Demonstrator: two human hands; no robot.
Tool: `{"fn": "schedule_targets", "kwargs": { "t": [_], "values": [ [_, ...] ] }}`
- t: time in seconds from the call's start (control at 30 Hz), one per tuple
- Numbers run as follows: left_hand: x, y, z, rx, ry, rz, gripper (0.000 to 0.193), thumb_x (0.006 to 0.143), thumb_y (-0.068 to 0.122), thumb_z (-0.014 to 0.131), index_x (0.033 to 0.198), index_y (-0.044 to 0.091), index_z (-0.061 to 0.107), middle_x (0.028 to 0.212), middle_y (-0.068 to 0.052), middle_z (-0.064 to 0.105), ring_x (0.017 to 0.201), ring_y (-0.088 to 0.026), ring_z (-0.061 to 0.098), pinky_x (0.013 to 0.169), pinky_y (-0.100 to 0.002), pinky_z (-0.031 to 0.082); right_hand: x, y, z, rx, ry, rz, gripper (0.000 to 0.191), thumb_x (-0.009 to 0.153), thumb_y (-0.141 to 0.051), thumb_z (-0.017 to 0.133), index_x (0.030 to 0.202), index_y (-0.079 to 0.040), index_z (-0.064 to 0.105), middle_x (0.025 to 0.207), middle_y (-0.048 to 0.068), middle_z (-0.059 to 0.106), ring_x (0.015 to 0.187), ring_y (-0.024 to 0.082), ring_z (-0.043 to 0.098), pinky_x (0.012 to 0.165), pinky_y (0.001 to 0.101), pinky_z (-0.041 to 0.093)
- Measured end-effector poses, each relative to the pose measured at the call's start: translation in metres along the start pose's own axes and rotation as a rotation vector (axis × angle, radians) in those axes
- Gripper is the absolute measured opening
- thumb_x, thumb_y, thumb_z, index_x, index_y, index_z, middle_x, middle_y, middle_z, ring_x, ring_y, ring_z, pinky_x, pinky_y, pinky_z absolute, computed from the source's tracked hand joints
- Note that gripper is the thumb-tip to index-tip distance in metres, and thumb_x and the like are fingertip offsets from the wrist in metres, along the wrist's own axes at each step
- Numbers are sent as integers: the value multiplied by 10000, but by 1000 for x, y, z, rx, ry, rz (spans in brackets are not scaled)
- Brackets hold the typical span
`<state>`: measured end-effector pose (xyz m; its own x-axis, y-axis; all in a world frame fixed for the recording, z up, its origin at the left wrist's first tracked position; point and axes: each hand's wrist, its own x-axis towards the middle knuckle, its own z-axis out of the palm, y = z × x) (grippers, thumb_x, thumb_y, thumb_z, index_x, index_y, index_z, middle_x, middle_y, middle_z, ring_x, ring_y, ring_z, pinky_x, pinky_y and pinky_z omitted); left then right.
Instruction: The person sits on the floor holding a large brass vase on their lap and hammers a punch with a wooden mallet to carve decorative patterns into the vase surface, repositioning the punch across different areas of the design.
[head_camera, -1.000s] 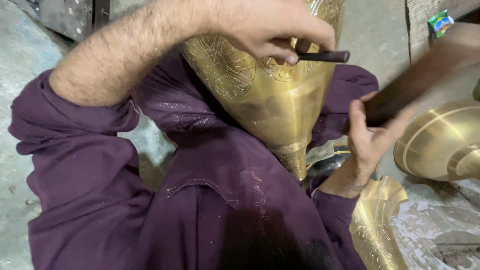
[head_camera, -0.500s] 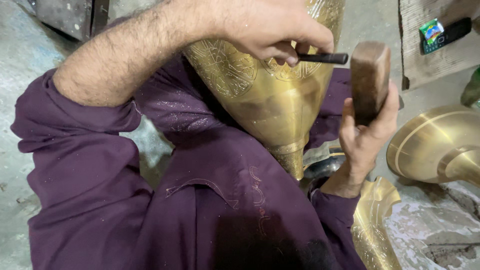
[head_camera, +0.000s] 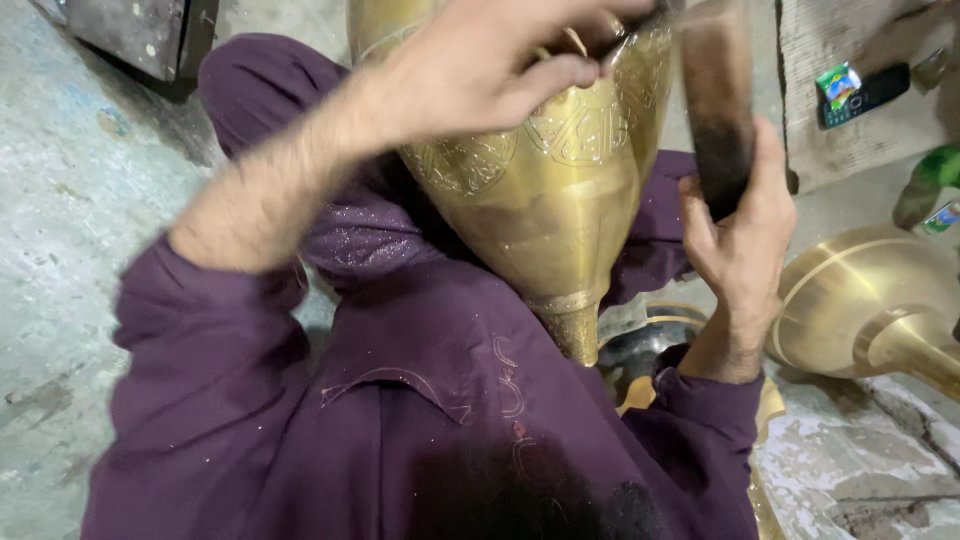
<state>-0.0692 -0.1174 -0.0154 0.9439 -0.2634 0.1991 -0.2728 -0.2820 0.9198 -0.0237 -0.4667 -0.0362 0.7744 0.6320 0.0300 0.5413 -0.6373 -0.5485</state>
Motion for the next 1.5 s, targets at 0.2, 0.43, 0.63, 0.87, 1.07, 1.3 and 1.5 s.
{"fn": "schedule_targets", "kwargs": {
  "t": [0.2,0.43,0.63,0.87,1.07,1.3,1.5],
  "values": [
    [-56,20,54,-122,493,-226,365,1130,41,667,1403,26,425,1153,-136,756,1092,-205,794,949,-315,650,53,-28,-35,-253,-164,-144,723,954,-137,826,1570,-74,452,1187,204,666,1060,391,687,920,458,566],
    [-65,9,91,-84,759,-130,355,1099,-76,663,1327,6,403,1205,-142,720,1092,-197,770,933,-286,692,104,-82,-98,-447,-191,-472,507,1014,-39,664,1502,-25,524,1121,155,614,973,285,654,832,358,531],
    [-72,11,92,-16,766,-121,320,1091,-59,705,1258,26,446,1129,-132,750,1028,-149,774,868,-261,668,115,-123,-107,-9,-429,-364,307,1126,-41,521,1430,-1,525,1051,103,636,846,190,660,714,276,512],
    [-68,8,87,-70,733,-229,309,1075,-9,734,1270,-15,494,1137,-118,771,1022,-136,790,854,-256,683,108,-92,-104,-106,-517,-417,273,1063,-52,485,1301,-8,612,970,77,661,804,139,645,719,266,512],
    [-68,3,81,-111,652,-173,321,1087,17,736,1314,26,509,1164,-113,771,1053,-174,798,923,-282,685,103,-54,-82,-2026,-514,-1390,214,1007,-83,524,1109,-22,702,986,78,698,884,113,670,813,275,538],
    [-59,-7,58,107,428,-96,396,1078,12,737,1394,27,498,1146,-136,771,1077,-223,804,948,-313,686,111,-46,-104,-268,-289,-462,350,1025,172,629,1343,34,575,1154,198,654,1047,272,656,953,338,568],
    [-45,-5,35,144,187,-25,384,1099,46,696,1406,2,470,1097,-147,774,1036,-273,789,901,-359,643,104,-43,-95,-411,-123,-531,525,902,3,857,1337,23,562,1164,240,665,1038,371,694,884,418,577]
  ]
}}
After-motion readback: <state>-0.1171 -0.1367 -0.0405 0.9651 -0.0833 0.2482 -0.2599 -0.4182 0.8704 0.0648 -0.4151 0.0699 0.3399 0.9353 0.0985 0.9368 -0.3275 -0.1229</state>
